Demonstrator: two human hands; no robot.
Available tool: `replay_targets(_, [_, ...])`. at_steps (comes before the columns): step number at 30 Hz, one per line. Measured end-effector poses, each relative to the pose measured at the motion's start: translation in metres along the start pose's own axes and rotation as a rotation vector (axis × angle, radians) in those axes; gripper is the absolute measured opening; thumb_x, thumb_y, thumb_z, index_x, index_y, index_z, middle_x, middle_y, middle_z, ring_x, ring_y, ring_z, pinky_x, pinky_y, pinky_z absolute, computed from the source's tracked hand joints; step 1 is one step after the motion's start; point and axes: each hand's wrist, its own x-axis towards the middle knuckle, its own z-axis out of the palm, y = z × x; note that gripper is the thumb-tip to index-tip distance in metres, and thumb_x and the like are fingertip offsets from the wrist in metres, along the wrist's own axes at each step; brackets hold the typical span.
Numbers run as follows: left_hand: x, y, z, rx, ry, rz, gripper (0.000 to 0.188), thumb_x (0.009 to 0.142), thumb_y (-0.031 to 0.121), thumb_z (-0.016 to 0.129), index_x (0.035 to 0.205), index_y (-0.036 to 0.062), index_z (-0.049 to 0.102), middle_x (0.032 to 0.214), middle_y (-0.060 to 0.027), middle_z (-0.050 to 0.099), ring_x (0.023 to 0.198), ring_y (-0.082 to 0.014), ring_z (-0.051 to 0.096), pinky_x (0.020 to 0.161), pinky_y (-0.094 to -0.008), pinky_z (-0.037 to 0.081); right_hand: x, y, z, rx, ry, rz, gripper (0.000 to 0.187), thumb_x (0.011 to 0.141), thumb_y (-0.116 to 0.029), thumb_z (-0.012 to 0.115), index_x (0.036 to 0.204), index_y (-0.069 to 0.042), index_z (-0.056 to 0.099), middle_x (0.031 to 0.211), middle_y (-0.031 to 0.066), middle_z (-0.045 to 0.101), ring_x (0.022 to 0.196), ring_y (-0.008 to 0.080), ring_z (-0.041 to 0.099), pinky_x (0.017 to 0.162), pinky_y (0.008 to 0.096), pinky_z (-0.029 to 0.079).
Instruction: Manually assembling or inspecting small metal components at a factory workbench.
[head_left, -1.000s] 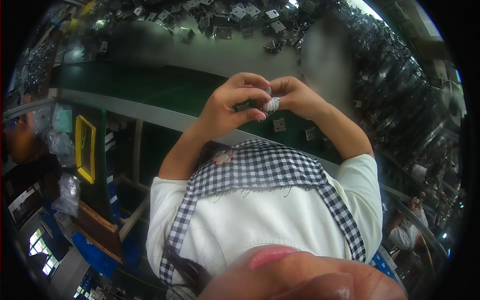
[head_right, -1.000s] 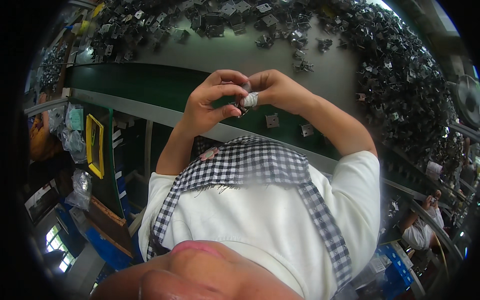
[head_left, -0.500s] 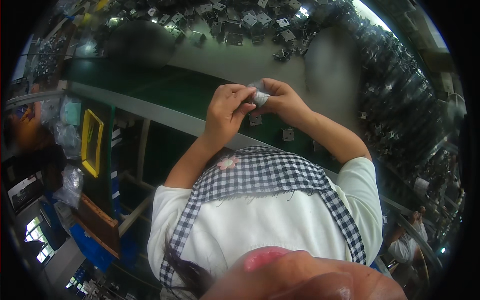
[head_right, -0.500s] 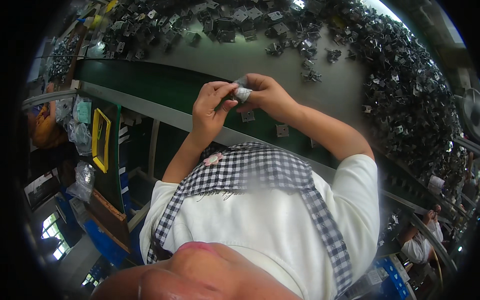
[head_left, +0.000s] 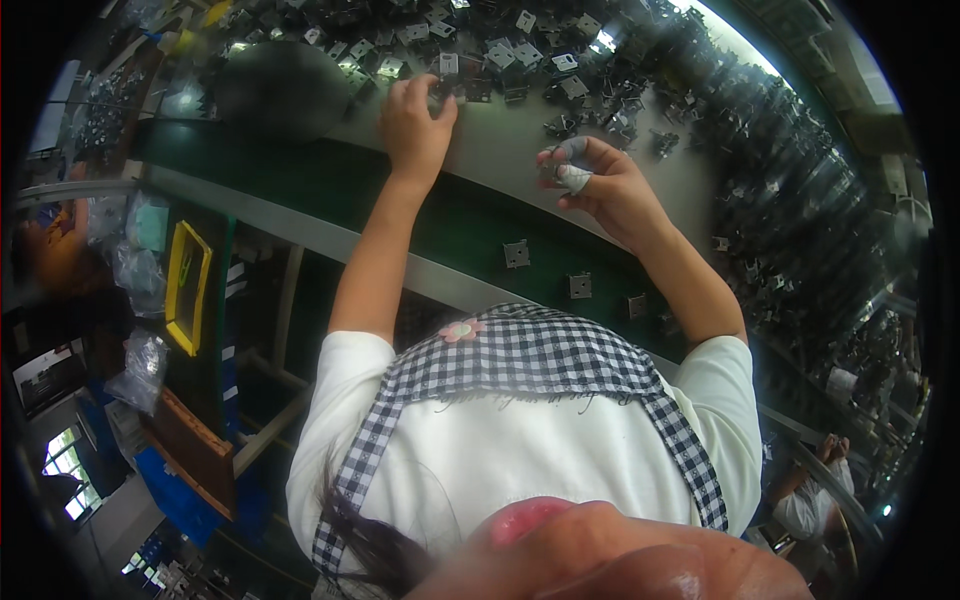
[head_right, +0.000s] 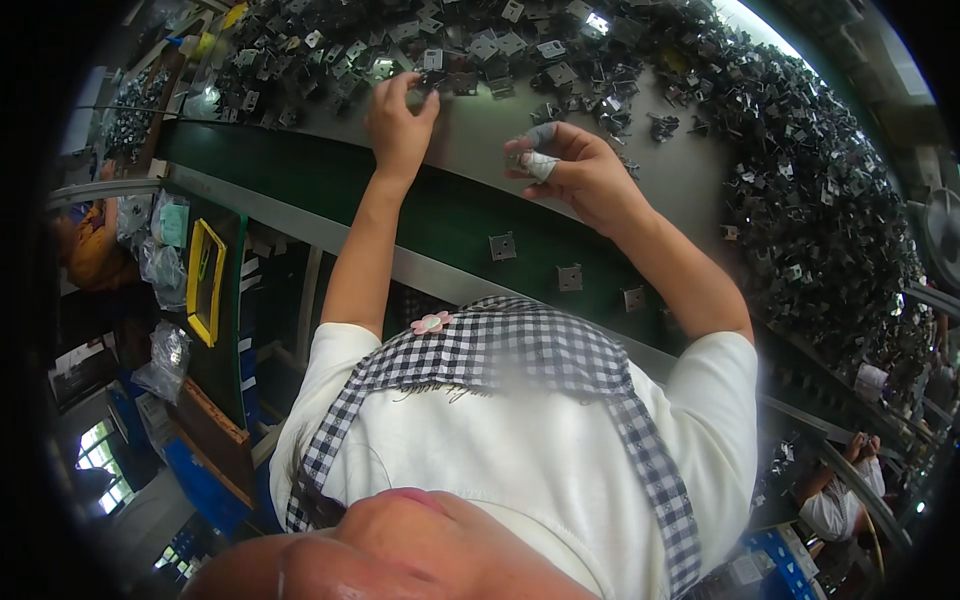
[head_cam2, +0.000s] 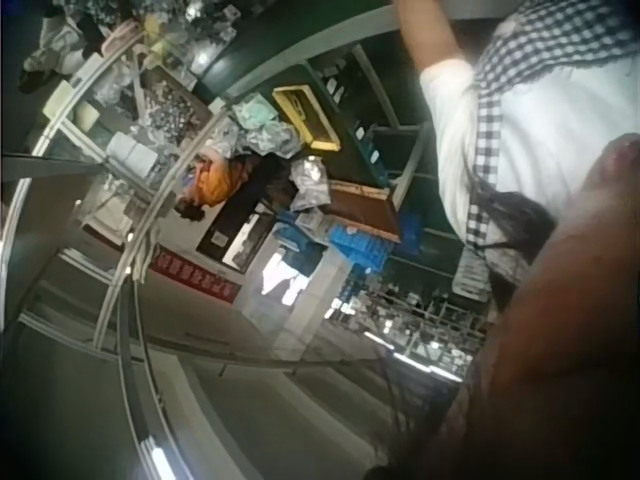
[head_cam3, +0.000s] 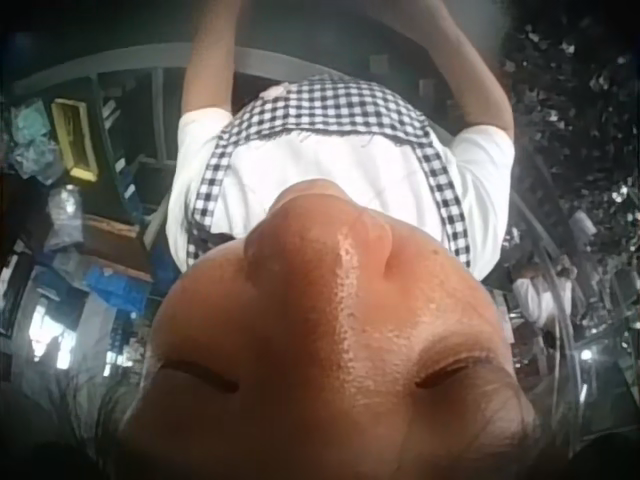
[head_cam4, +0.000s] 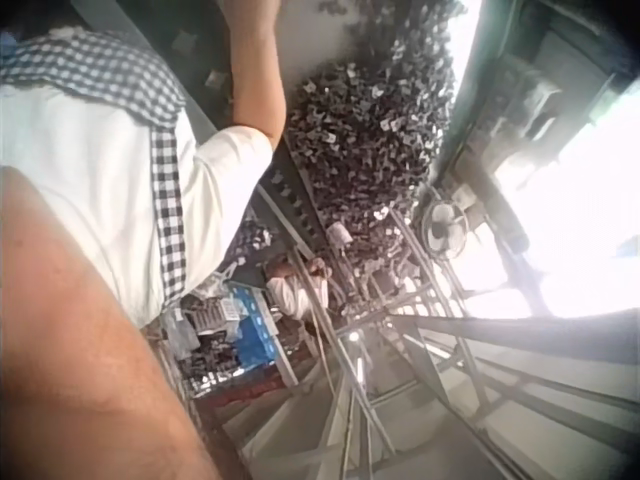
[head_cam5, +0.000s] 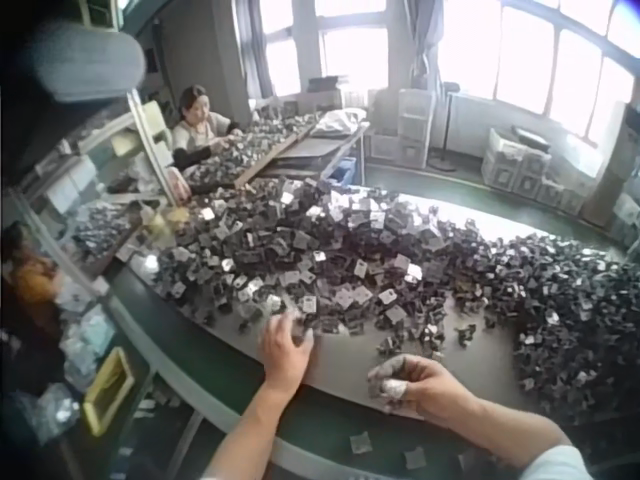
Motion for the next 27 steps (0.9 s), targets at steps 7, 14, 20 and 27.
replay_targets(7, [-0.022, -0.021, -0.037, -0.883, -0.238, -0.311, 0.030, 0.086, 0.005, 0.057, 0.111, 0.0063, 0.041, 0.087, -0.0045, 0.057, 0.075, -0.0104, 0.057, 0.067, -0.0238, 0.047, 0.003, 0.015, 0.001, -0.222, -0.015, 0.138, 0.024, 0.077, -0.008, 0.070, 0.097, -0.004, 0.060, 0.096, 0.0062, 0.064, 0.086, 0.0124, 0.062, 0.066, 0.0245, 0.052])
replay_targets(14, [-0.056, 0.013, -0.061, -1.277, -0.425, -0.313, 0.026, 0.083, -0.004, 0.060, 0.102, 0.0049, 0.044, 0.103, -0.0083, 0.056, 0.090, -0.0132, 0.058, 0.084, -0.0298, 0.050, 0.017, 0.009, 0.023, -0.356, -0.031, 0.046, 0.030, 0.072, -0.012, 0.076, 0.094, -0.001, 0.059, 0.093, 0.0063, 0.062, 0.076, 0.0126, 0.062, 0.060, 0.0234, 0.050])
replay_targets(20, [-0.066, 0.041, -0.078, -1.061, -0.361, -0.109, 0.037, 0.075, -0.012, 0.064, 0.109, -0.0004, 0.054, 0.108, -0.0101, 0.059, 0.102, -0.0182, 0.059, 0.090, -0.0274, 0.047, 0.027, 0.013, 0.016, -0.071, -0.103, 0.085, 0.025, 0.075, -0.011, 0.072, 0.094, -0.007, 0.056, 0.087, 0.0025, 0.061, 0.076, 0.0108, 0.061, 0.060, 0.0209, 0.050])
replay_targets(27, [-0.070, 0.053, -0.087, -0.963, -0.186, 0.124, 0.034, 0.069, -0.014, 0.067, 0.099, -0.0002, 0.059, 0.104, -0.0127, 0.062, 0.098, -0.0207, 0.061, 0.087, -0.0307, 0.050, 0.022, 0.019, 0.028, 0.019, -0.121, 0.190, 0.031, 0.078, -0.007, 0.068, 0.103, -0.001, 0.052, 0.092, 0.0077, 0.061, 0.075, 0.0110, 0.061, 0.064, 0.0203, 0.052])
